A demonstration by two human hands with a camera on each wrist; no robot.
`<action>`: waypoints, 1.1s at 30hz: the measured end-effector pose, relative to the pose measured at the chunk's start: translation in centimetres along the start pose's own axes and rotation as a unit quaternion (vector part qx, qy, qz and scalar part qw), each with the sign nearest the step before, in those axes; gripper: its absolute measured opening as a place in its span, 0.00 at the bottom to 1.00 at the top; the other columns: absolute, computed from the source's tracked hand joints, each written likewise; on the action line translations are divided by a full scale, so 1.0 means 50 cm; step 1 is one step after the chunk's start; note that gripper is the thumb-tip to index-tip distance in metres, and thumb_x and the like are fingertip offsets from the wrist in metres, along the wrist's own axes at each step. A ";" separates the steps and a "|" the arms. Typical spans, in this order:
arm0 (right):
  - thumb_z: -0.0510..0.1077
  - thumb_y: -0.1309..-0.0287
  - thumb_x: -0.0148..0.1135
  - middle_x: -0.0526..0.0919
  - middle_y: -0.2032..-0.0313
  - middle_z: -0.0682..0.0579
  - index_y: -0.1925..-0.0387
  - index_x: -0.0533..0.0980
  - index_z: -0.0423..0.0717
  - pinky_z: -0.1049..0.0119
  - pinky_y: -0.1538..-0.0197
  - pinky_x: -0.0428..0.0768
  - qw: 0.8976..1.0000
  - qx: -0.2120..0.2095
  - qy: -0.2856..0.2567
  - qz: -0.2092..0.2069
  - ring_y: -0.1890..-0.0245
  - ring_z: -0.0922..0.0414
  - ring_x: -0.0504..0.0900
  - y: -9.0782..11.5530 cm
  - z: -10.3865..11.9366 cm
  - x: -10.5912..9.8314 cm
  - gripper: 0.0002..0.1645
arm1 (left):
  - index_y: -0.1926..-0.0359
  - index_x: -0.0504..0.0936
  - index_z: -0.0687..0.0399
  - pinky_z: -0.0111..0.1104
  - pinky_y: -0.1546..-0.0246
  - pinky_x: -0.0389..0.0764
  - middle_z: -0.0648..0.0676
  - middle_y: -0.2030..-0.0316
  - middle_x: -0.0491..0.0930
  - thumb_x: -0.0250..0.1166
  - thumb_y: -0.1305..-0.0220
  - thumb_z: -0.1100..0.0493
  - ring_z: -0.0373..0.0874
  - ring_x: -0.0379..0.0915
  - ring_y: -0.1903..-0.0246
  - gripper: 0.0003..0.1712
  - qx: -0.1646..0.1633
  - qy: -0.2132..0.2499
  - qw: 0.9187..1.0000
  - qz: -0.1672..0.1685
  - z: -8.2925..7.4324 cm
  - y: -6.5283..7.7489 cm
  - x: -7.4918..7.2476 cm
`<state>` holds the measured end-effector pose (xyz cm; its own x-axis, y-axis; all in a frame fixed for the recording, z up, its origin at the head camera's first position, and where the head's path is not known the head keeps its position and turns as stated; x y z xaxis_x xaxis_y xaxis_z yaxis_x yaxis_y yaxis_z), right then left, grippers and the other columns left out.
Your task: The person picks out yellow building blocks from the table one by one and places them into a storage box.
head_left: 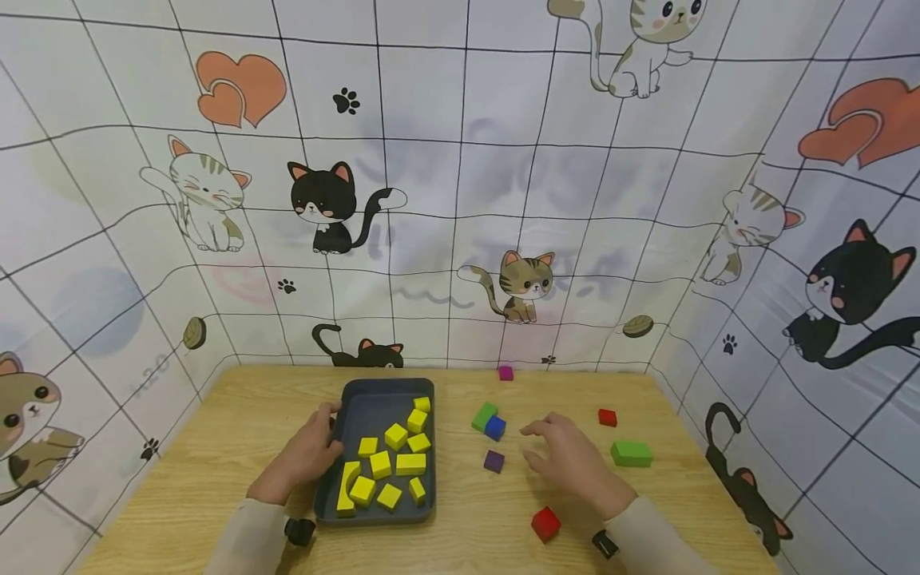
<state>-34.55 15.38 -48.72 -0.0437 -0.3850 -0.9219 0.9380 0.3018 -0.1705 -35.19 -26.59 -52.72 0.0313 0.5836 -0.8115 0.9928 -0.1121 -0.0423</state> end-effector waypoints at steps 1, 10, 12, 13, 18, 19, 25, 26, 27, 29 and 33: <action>0.48 0.39 0.78 0.85 0.53 0.49 0.46 0.88 0.50 0.52 0.47 0.86 1.000 0.006 -0.001 0.002 0.53 0.55 0.81 0.006 -0.009 -0.002 0.19 | 0.23 0.59 0.66 0.52 0.47 0.86 0.71 0.38 0.76 0.64 0.31 0.66 0.57 0.80 0.48 0.39 -0.001 0.000 1.000 0.000 0.000 -0.001 0.000; 0.46 0.39 0.78 0.85 0.54 0.50 0.47 0.88 0.50 0.56 0.53 0.83 0.999 0.031 -0.004 0.010 0.56 0.55 0.82 0.062 -0.072 -0.014 0.19 | 0.23 0.59 0.67 0.50 0.49 0.86 0.70 0.39 0.76 0.65 0.31 0.67 0.55 0.80 0.50 0.39 0.004 0.005 1.000 0.005 -0.003 0.000 0.003; 0.46 0.39 0.77 0.85 0.54 0.50 0.47 0.88 0.51 0.56 0.52 0.83 0.999 0.039 -0.003 0.011 0.56 0.56 0.81 0.075 -0.085 -0.018 0.19 | 0.23 0.59 0.67 0.50 0.49 0.86 0.71 0.39 0.76 0.65 0.31 0.67 0.56 0.80 0.49 0.39 0.006 0.005 1.000 0.005 -0.003 -0.001 0.002; 0.46 0.40 0.77 0.85 0.54 0.51 0.47 0.88 0.51 0.56 0.53 0.83 0.999 0.042 -0.002 0.011 0.56 0.56 0.81 0.081 -0.090 -0.021 0.19 | 0.23 0.59 0.67 0.50 0.49 0.85 0.71 0.39 0.76 0.65 0.31 0.67 0.56 0.80 0.49 0.39 0.006 0.005 1.000 0.004 -0.002 -0.001 0.002; 0.48 0.41 0.78 0.83 0.56 0.54 0.48 0.88 0.54 0.59 0.57 0.81 0.998 0.061 0.015 0.014 0.59 0.60 0.78 0.110 -0.121 -0.032 0.19 | 0.23 0.59 0.68 0.52 0.47 0.85 0.71 0.37 0.75 0.65 0.31 0.66 0.58 0.80 0.46 0.40 0.004 0.002 1.000 0.004 0.003 -0.004 0.001; 0.49 0.41 0.79 0.83 0.56 0.54 0.48 0.88 0.54 0.60 0.58 0.80 0.998 0.064 0.019 0.014 0.60 0.60 0.77 0.115 -0.127 -0.034 0.19 | 0.23 0.59 0.67 0.52 0.47 0.85 0.71 0.37 0.75 0.65 0.31 0.66 0.58 0.80 0.46 0.40 0.003 0.001 1.000 0.004 0.004 -0.005 0.002; 0.53 0.42 0.80 0.85 0.49 0.49 0.48 0.88 0.55 0.46 0.46 0.85 0.996 0.079 0.035 0.022 0.48 0.50 0.83 0.140 -0.160 -0.039 0.21 | 0.23 0.58 0.66 0.52 0.47 0.85 0.70 0.37 0.76 0.64 0.31 0.65 0.57 0.80 0.47 0.40 -0.007 -0.002 1.000 0.005 0.006 -0.005 0.004; 0.54 0.43 0.80 0.85 0.47 0.48 0.48 0.88 0.56 0.43 0.43 0.85 0.996 0.081 0.038 0.023 0.45 0.47 0.84 0.143 -0.164 -0.039 0.21 | 0.23 0.58 0.66 0.52 0.47 0.85 0.70 0.37 0.76 0.64 0.31 0.65 0.57 0.80 0.47 0.40 -0.008 -0.001 1.000 0.005 0.006 -0.005 0.004; 0.54 0.44 0.81 0.85 0.45 0.47 0.48 0.88 0.56 0.40 0.41 0.84 0.996 0.083 0.040 0.023 0.43 0.45 0.84 0.146 -0.167 -0.040 0.22 | 0.22 0.58 0.66 0.52 0.46 0.85 0.70 0.37 0.76 0.64 0.31 0.65 0.57 0.80 0.47 0.40 -0.009 -0.002 1.000 0.006 0.007 -0.005 0.004; 0.54 0.45 0.81 0.85 0.44 0.46 0.48 0.88 0.56 0.39 0.39 0.83 0.995 0.091 0.038 0.027 0.41 0.43 0.84 0.152 -0.172 -0.041 0.23 | 0.22 0.58 0.66 0.53 0.46 0.85 0.71 0.36 0.75 0.64 0.31 0.65 0.57 0.79 0.46 0.41 -0.010 -0.001 1.000 0.007 0.007 -0.005 0.004; 0.54 0.46 0.82 0.85 0.43 0.46 0.47 0.88 0.57 0.38 0.39 0.82 0.993 0.111 0.033 0.037 0.40 0.43 0.83 0.166 -0.182 -0.044 0.24 | 0.22 0.58 0.67 0.54 0.45 0.85 0.71 0.36 0.75 0.64 0.31 0.65 0.58 0.79 0.46 0.41 -0.009 -0.001 1.000 0.007 0.006 -0.005 0.005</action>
<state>-29.82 26.65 -51.25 0.0129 -0.3096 -0.9508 0.9919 0.1244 -0.0270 -35.48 -26.66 -53.07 0.0450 0.5812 -0.8125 0.9941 -0.1064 -0.0210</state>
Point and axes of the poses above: each hand's wrist, its own y-axis away from the middle knuckle, its own x-axis out of the palm, z = x × y, the point moved 9 cm from there along -y, towards the middle knuckle
